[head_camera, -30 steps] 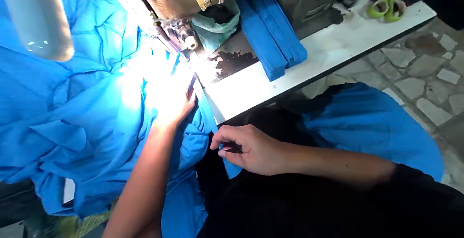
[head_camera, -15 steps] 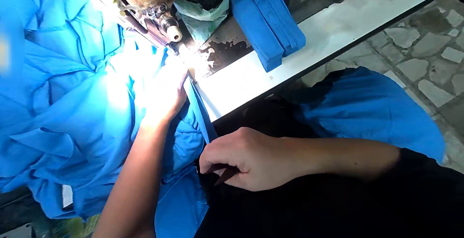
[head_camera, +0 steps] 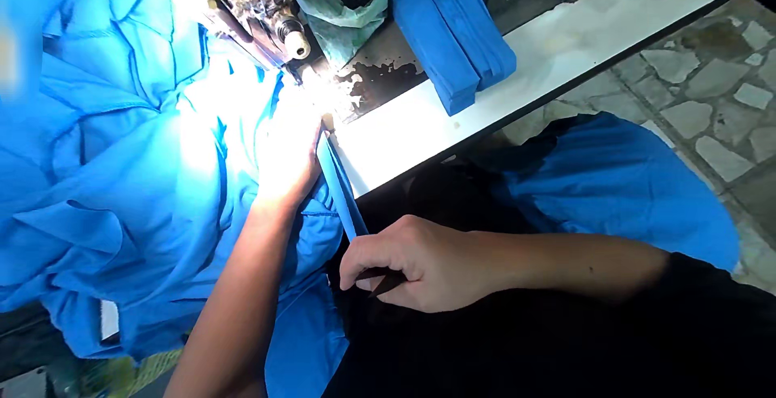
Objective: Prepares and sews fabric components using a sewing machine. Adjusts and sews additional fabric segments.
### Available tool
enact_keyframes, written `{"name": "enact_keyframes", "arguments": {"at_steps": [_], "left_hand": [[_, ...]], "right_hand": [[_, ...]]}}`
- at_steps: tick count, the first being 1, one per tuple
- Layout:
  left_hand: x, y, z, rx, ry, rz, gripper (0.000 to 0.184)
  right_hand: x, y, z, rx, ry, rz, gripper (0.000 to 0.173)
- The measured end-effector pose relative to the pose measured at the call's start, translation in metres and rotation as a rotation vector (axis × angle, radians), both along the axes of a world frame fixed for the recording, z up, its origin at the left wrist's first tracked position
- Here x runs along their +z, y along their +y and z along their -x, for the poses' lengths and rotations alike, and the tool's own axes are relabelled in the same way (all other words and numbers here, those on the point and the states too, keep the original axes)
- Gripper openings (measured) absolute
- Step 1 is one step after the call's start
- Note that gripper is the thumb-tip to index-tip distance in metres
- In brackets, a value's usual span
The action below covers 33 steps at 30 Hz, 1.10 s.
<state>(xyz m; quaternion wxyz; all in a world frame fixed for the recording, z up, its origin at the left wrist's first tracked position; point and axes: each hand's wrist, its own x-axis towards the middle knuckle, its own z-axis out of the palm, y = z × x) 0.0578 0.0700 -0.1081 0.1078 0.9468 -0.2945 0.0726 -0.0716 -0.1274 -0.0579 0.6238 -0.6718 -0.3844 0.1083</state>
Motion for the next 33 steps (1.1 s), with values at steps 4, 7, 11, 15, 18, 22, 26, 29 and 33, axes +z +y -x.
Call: {"name": "enact_keyframes", "arguments": {"at_steps": [4,7,11,15,18,22,26,29,33], "left_hand": [[-0.003,0.0,0.004,0.006,-0.041,0.027,0.041],[-0.004,-0.001,0.005,0.017,-0.048,0.012,0.042],[-0.004,-0.002,0.007,0.019,-0.047,0.011,0.04],[0.001,0.001,0.021,0.013,-0.086,0.051,0.036],[-0.003,0.006,0.038,0.037,-0.201,0.22,0.026],[-0.009,0.005,0.054,0.092,-0.161,0.389,0.021],[-0.009,0.0,0.057,0.104,-0.065,0.383,0.019],[-0.009,-0.003,0.059,0.107,-0.001,0.36,0.02],[-0.011,-0.006,0.059,0.102,0.026,0.352,0.022]], "right_hand": [[-0.001,0.0,0.0,0.009,0.023,0.006,0.016],[-0.002,0.001,0.0,0.009,0.014,0.002,0.015],[-0.002,0.0,0.001,0.023,0.023,0.001,0.015],[-0.008,-0.003,-0.012,-0.09,-0.083,0.126,0.016],[-0.031,-0.007,-0.038,-0.326,-0.271,0.481,0.026],[-0.049,0.001,-0.053,-0.273,-0.431,0.646,0.028],[-0.056,0.007,-0.047,-0.238,-0.489,0.675,0.01],[-0.056,0.004,-0.042,-0.238,-0.482,0.727,0.015],[-0.055,0.002,-0.039,-0.22,-0.432,0.747,0.019]]}}
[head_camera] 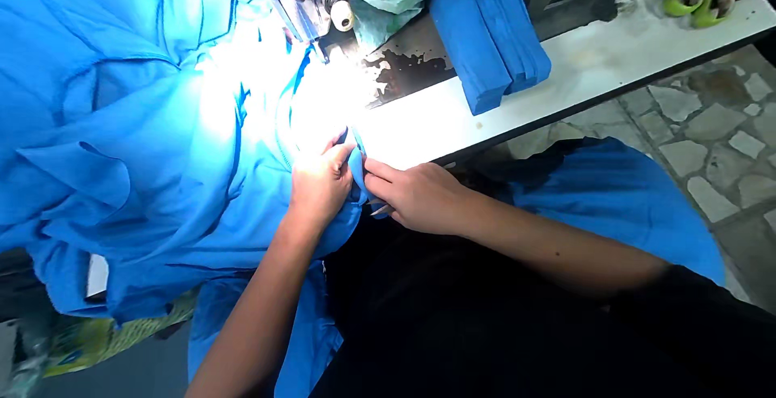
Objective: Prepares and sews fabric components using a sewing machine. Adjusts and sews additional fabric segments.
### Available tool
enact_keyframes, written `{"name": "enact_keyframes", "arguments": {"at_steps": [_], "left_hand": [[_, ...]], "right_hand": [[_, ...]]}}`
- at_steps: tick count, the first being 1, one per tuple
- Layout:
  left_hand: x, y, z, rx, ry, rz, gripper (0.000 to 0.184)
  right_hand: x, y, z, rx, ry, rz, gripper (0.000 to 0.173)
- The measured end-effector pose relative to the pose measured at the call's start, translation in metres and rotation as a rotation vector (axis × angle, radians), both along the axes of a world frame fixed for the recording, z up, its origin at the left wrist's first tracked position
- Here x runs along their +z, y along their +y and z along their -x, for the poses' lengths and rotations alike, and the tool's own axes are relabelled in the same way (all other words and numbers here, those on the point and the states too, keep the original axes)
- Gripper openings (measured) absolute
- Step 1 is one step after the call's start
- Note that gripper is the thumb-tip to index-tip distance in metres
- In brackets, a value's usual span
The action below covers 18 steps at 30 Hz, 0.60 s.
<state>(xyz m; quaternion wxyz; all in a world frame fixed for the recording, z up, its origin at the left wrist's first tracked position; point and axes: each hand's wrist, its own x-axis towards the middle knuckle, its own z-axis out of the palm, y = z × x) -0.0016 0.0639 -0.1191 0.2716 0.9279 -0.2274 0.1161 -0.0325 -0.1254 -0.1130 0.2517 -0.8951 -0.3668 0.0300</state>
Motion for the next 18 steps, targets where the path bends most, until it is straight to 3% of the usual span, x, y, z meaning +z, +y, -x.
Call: {"name": "enact_keyframes", "arguments": {"at_steps": [18], "left_hand": [[-0.003,0.0004,0.0018,-0.037,0.033,-0.051,0.029]], "right_hand": [[-0.0035,-0.0035,0.0018,0.004,0.019,-0.029,0.023]]}}
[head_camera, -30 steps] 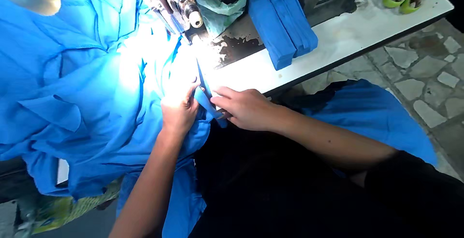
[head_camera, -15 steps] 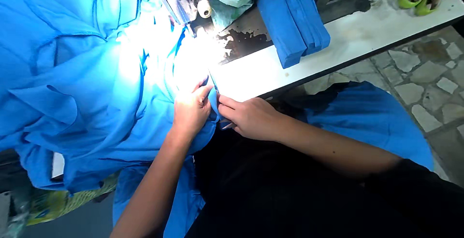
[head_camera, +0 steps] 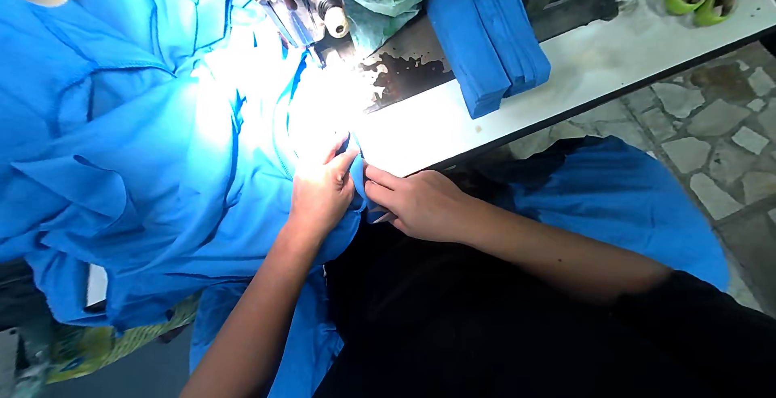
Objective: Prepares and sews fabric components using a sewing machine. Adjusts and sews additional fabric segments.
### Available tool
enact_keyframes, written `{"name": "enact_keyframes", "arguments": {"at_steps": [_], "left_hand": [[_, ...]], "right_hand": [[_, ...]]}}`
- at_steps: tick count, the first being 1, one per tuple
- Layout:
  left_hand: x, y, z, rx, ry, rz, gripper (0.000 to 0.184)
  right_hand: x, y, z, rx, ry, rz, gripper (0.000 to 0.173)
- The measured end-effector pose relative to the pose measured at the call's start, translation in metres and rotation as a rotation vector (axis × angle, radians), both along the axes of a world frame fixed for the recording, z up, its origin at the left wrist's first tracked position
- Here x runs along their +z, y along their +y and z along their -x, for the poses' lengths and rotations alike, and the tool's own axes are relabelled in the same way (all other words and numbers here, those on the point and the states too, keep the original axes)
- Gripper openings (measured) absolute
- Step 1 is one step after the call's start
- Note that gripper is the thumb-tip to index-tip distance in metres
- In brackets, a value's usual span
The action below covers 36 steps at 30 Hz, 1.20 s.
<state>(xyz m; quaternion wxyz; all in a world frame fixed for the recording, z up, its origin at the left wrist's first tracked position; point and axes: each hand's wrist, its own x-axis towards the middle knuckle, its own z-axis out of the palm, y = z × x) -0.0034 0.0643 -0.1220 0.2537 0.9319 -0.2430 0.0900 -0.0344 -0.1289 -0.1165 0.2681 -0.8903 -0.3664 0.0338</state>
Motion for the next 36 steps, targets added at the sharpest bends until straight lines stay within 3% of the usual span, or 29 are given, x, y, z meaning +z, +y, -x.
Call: {"name": "enact_keyframes", "arguments": {"at_steps": [7,22,36], "left_hand": [[-0.008,0.017,-0.001,-0.131,-0.055,-0.017,0.039],[-0.011,0.019,-0.02,-0.113,-0.104,-0.019,0.042],[-0.007,0.019,-0.065,-0.065,-0.042,-0.037,0.042]], "right_hand": [[-0.001,0.0,0.001,-0.002,-0.015,0.0,0.019],[0.006,0.007,-0.014,0.017,-0.077,0.025,0.016],[0.02,0.016,-0.063,-0.033,0.065,0.158,0.02]]}}
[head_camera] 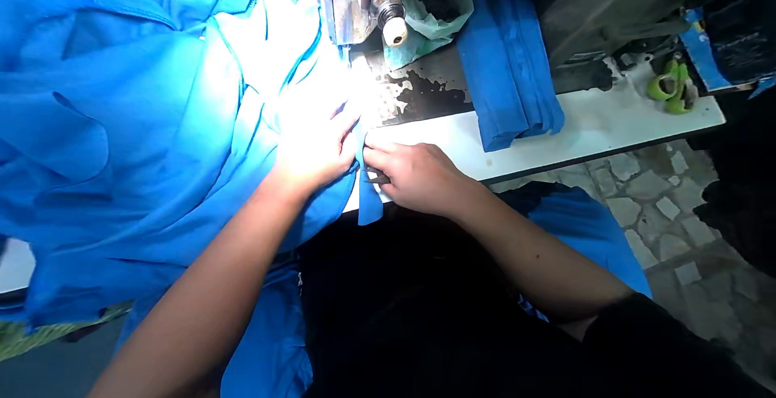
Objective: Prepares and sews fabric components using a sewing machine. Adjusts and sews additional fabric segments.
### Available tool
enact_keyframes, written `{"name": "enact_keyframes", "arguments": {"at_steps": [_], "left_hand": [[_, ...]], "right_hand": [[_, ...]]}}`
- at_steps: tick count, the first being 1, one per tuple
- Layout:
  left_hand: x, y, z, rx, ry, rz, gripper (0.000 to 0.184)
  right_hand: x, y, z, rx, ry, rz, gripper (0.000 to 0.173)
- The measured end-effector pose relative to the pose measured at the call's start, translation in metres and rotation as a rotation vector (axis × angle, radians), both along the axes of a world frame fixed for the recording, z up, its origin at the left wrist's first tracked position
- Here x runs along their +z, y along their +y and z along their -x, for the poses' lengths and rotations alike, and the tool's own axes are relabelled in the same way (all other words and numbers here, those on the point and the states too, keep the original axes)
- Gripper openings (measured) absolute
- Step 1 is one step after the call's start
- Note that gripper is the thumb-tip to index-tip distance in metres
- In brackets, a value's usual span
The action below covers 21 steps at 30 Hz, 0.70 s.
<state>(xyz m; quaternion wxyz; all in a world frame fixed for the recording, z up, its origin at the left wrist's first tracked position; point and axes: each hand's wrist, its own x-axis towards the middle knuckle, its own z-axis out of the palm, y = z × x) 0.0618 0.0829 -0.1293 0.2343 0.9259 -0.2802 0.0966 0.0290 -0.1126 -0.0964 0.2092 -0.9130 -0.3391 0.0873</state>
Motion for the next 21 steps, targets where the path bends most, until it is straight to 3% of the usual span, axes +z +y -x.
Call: {"name": "enact_keyframes", "arguments": {"at_steps": [6,9,11,13,16,21], "left_hand": [[-0.002,-0.002,-0.025,-0.023,-0.091,0.019,0.041],[0.0,-0.003,-0.028,0.004,-0.061,0.016,0.041],[0.005,-0.005,-0.027,0.036,0.001,0.009,0.041],[0.009,-0.006,-0.024,0.075,0.051,-0.021,0.041],[0.004,-0.004,-0.026,0.031,0.002,-0.018,0.042],[0.01,0.003,0.008,0.062,0.037,0.004,0.046]], "right_hand": [[0.005,0.003,-0.02,-0.051,0.032,0.029,0.022],[-0.005,0.002,-0.012,-0.134,-0.077,-0.228,0.025],[-0.01,0.005,0.001,-0.16,-0.18,-0.29,0.032],[-0.014,0.012,0.015,-0.116,-0.23,-0.243,0.038],[-0.018,0.015,0.02,-0.034,-0.219,-0.159,0.009],[-0.001,-0.029,-0.015,-0.321,-0.093,-0.014,0.017]]}}
